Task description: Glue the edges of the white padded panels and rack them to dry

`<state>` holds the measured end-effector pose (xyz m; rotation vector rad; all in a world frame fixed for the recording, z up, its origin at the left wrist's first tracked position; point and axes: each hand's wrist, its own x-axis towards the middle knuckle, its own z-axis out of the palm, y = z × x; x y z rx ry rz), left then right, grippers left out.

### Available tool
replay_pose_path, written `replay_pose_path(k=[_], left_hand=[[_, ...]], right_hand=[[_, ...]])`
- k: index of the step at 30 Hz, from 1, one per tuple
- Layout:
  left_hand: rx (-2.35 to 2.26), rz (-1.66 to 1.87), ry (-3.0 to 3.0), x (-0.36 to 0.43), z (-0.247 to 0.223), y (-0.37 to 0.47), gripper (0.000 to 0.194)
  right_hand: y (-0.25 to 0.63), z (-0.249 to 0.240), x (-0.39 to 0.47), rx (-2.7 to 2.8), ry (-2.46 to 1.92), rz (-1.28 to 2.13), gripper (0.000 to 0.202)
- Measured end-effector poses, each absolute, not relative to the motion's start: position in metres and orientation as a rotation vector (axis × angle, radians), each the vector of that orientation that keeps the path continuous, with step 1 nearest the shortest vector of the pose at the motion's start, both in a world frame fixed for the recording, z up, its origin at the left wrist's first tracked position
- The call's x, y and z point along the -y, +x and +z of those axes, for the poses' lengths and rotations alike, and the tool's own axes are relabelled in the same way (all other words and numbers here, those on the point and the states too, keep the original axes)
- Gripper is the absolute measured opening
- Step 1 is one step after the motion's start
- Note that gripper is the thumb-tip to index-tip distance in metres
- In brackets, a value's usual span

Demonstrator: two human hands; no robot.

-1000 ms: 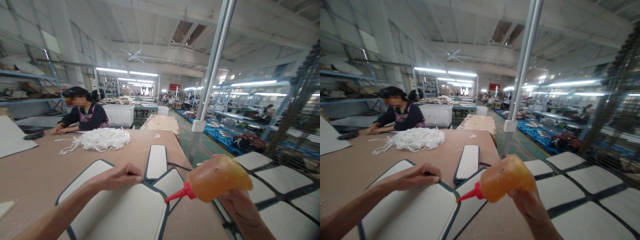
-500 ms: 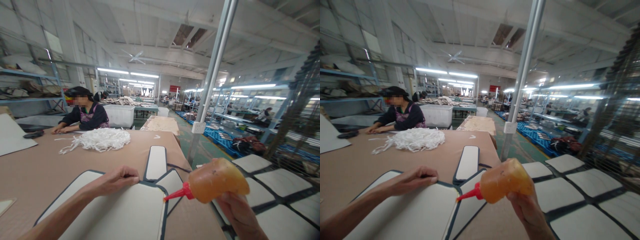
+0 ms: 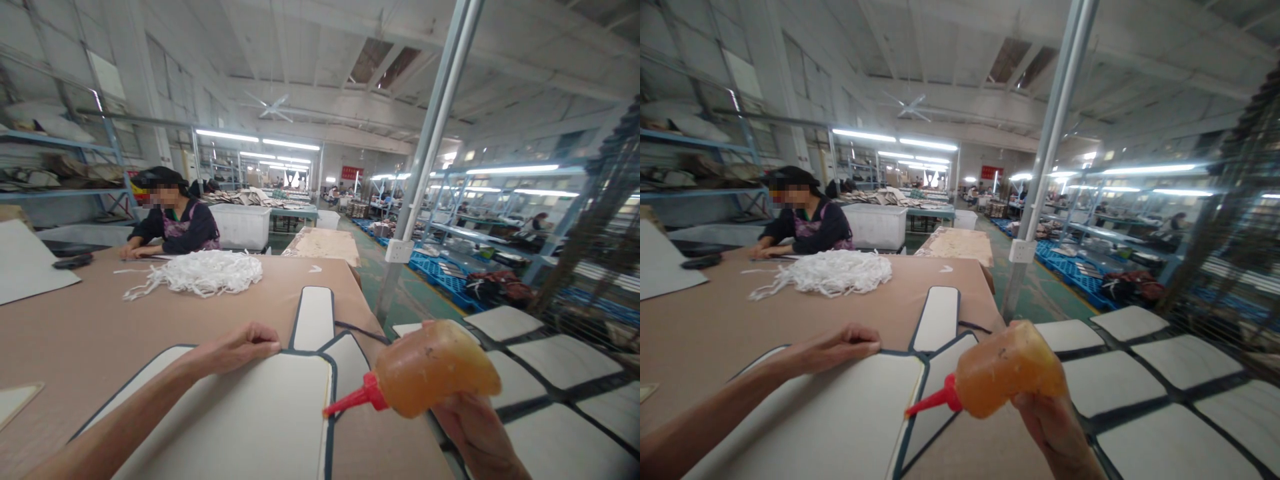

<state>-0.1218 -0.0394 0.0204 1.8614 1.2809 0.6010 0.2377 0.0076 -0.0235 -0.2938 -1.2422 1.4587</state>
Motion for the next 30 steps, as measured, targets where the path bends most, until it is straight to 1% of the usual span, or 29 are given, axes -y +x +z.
replay_pose_path(k=[10, 16, 21, 30], left_hand=[[-1.287, 0.627, 1.760, 0.035, 0.022, -0.119, 0.046], [-1.311, 0.674, 1.713, 0.034, 0.019, -0.124, 0.045], [-1.329, 0.677, 1.658, 0.036, 0.022, -0.126, 0.048], [-1.392, 0.732, 1.586, 0.039, 0.022, -0.129, 0.048]], right_hand=[[0.229, -0.012, 0.006, 1.223, -0.269, 1.432, 0.036], [0.241, -0.030, 0.002, 1.175, -0.448, 1.503, 0.036], [0.241, -0.028, 0.003, 1.164, -0.512, 1.532, 0.036], [0.243, -0.036, 0.003, 1.165, -0.441, 1.544, 0.038]])
